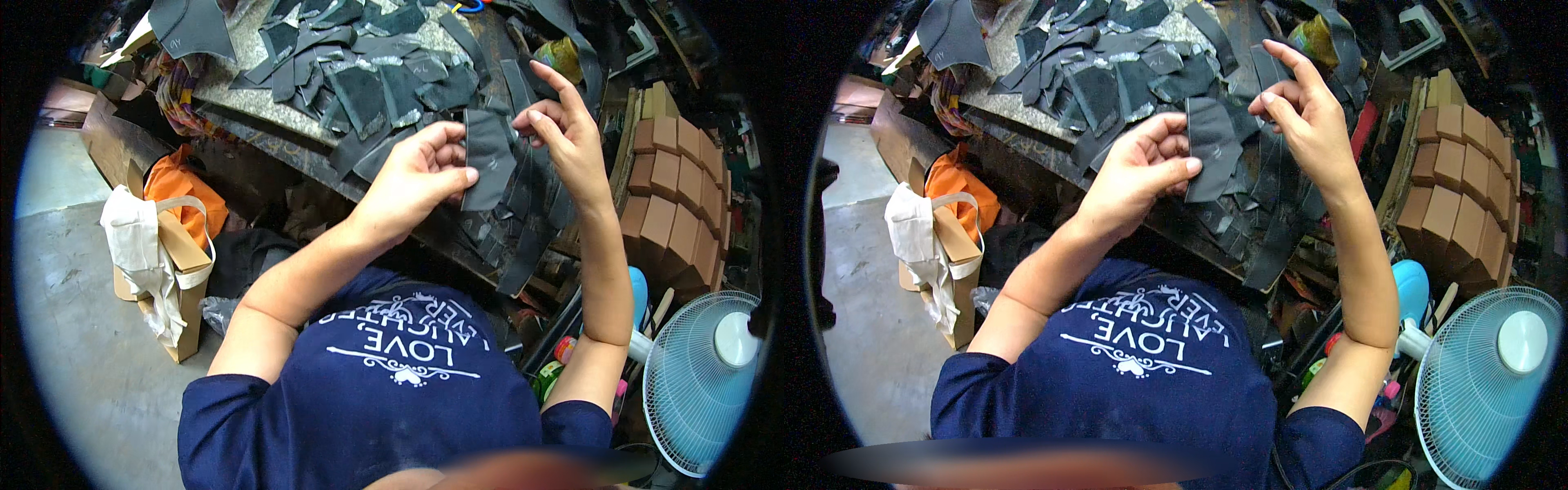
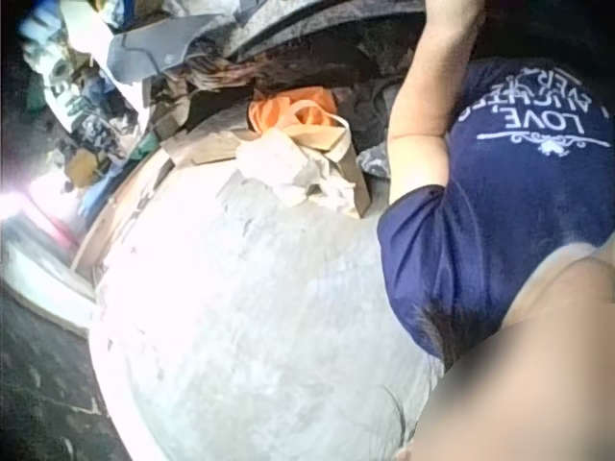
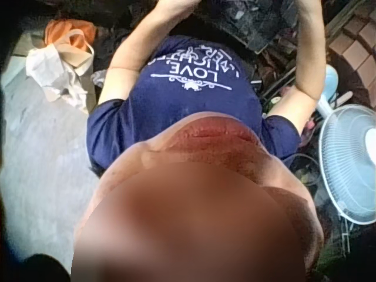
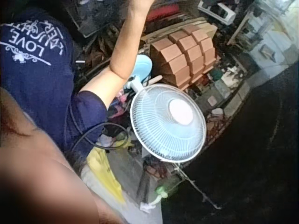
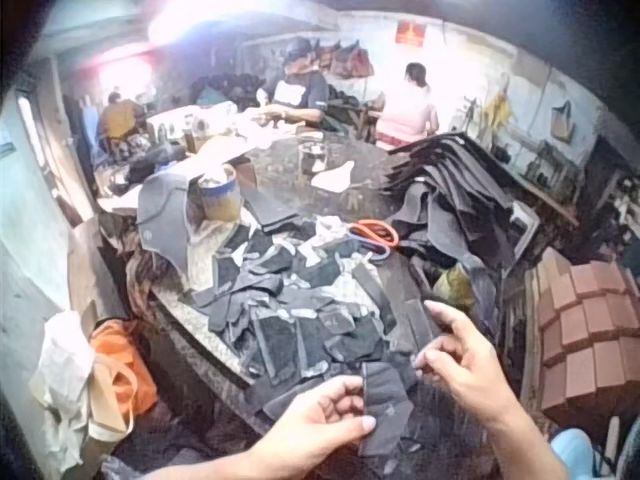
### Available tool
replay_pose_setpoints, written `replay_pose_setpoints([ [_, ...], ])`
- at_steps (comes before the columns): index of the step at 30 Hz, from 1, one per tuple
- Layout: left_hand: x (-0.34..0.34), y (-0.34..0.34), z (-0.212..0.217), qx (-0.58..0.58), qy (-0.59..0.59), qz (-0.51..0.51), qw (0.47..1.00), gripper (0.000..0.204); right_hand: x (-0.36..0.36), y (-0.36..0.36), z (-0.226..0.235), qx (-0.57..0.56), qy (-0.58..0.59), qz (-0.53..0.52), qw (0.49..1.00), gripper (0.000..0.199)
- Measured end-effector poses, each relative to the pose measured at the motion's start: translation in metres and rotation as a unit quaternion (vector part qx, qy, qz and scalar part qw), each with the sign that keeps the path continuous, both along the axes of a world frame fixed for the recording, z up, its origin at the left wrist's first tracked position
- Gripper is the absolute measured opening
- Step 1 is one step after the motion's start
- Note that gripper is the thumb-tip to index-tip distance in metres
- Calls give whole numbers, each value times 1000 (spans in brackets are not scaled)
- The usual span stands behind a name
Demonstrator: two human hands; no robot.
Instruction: The person repeatedly picks up small black rubber pieces from a pile on a workbench, inspects them by turning them over, and places them back on the pile. The hands remain in view throughout, handling the pieces one at a time without using any tools.
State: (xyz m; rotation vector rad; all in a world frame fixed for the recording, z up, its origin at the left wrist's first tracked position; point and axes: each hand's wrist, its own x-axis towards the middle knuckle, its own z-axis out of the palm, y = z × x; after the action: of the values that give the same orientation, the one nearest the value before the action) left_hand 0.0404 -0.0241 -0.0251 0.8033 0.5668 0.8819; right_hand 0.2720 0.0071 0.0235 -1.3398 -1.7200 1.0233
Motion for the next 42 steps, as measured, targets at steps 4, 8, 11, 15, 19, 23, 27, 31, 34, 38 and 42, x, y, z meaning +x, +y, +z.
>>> replay_pose_setpoints([
  [4,5,-1,0,8,-18,-8,1000,49,-6,-32,7,-45,44,-5,998,54],
  [8,9,-4,1,10,-19,-10,1000,52,-10,-50,7,-85,97,-15,992,55],
  [11,9,-5,0,16,-30,-25,999,55,-12,-57,6,-89,129,-6,988,62],
  [15,9,-10,0,44,11,-78,996,56,-19,-72,2,-115,168,-7,979,74],
  [19,10,-24,3,31,29,-145,989,53,-1,-85,4,-47,119,-75,989,68],
  [23,-1,-24,8,51,69,-106,991,46,50,-86,22,96,46,-201,974,63],
  [27,-14,-23,11,217,178,55,958,35,84,-93,25,131,1,-241,962,61],
  [31,-28,-22,10,244,188,150,939,30,97,-101,12,89,7,-219,972,63],
  [34,-37,-20,6,244,211,169,931,29,95,-103,-5,35,41,-221,974,61],
  [38,-42,-18,0,270,239,163,918,27,79,-101,-33,1,26,-224,974,64],
  [42,-37,-19,-1,290,272,158,904,23,69,-101,-45,41,-206,-230,950,70],
])
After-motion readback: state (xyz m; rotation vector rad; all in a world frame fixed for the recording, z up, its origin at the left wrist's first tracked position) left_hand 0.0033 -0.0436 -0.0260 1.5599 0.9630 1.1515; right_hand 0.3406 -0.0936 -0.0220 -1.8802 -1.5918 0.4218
